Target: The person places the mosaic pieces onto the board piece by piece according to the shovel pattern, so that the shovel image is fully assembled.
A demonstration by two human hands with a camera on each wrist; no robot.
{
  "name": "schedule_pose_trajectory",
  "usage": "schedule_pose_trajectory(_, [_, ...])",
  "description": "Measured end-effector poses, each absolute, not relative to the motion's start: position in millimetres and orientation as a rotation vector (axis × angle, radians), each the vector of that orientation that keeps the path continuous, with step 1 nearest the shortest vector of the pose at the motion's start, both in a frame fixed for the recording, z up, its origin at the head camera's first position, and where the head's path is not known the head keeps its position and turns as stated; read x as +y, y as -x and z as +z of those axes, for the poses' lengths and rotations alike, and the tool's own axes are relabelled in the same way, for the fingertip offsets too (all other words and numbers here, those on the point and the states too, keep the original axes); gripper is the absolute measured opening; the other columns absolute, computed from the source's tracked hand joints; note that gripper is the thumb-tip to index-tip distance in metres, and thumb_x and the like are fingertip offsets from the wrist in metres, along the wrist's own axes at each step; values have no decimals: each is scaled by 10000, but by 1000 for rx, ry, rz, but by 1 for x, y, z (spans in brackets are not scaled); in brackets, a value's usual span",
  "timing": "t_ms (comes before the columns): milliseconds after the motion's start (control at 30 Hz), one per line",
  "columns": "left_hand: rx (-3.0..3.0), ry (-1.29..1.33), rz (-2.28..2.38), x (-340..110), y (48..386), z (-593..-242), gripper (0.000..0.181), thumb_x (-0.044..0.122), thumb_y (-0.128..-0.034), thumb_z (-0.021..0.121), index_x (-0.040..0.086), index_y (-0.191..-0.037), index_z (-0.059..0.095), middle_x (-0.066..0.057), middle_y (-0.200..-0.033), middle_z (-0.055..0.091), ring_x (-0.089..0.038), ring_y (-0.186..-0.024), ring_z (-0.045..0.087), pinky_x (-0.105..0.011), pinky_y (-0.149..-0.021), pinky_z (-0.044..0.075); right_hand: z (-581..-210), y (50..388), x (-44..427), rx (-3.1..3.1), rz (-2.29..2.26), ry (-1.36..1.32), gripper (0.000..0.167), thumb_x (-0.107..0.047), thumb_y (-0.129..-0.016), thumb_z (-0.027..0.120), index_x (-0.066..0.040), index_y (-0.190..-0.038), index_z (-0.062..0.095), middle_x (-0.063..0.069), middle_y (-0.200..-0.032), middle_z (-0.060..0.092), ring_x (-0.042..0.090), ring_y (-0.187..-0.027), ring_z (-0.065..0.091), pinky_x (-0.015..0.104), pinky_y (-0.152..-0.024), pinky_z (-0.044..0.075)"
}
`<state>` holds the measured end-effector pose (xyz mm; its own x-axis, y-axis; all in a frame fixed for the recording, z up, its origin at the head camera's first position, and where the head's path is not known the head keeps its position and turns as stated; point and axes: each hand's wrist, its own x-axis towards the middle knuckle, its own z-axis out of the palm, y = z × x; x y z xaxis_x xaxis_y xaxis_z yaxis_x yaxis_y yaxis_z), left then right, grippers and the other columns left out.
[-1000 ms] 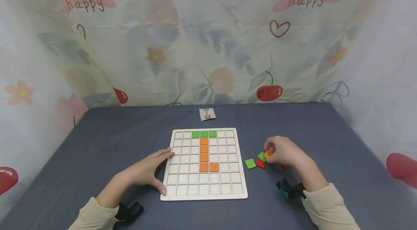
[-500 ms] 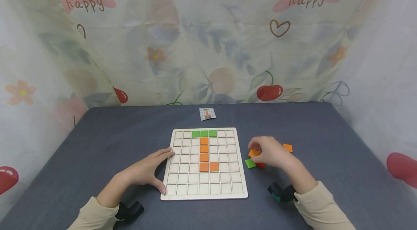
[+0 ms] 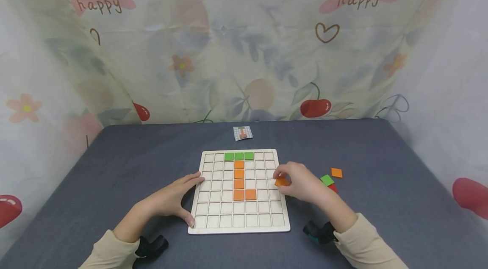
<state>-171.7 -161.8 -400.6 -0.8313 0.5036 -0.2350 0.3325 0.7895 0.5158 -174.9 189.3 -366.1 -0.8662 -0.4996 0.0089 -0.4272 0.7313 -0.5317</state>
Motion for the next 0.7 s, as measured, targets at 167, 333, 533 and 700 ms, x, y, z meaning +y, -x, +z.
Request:
schedule_pose_trajectory(167, [2617,-623,655,-161,172,-400,1154,451,-507,874,61,-1445,328,-140,-1541,248,-356,-1414,242,-520,-1107,280,-368,172,179,2779,-821,794,238,-46,-763,712,-52,-994,650,54,-929,620,116,-719,523,177,-624,471])
schedule_pose_trajectory(333, [2613,-608,661,-161,171,-400,1155,448,-505,877,65,-1446,327,-135,-1542,246,-354,-1416,238,-522,-1109,276,-370,168,167,2732,-856,819,262,-49,-771,718,-62,-1021,643,62,-952,602,90,-728,541,173,-638,490])
schedule_pose_trajectory(533, [2616,-613,664,-162,171,-401,1159,452,-504,875,68,-1448,325,-133,-1543,244,-356,-1417,236,-524,-1109,275,-372,164,157,2694,-878,873,264,-24,-775,708,-77,-1027,649,63,-951,592,101,-762,547,182,-654,504])
schedule_pose_trajectory(700, [2618,-625,668,-162,172,-402,1158,458,-504,872,68,-1448,326,-134,-1545,241,-362,-1417,233,-525,-1109,273,-373,163,151,2693,-865,896,272,-6,-782,681,-90,-1039,658,49,-944,590,97,-768,534,176,-664,492])
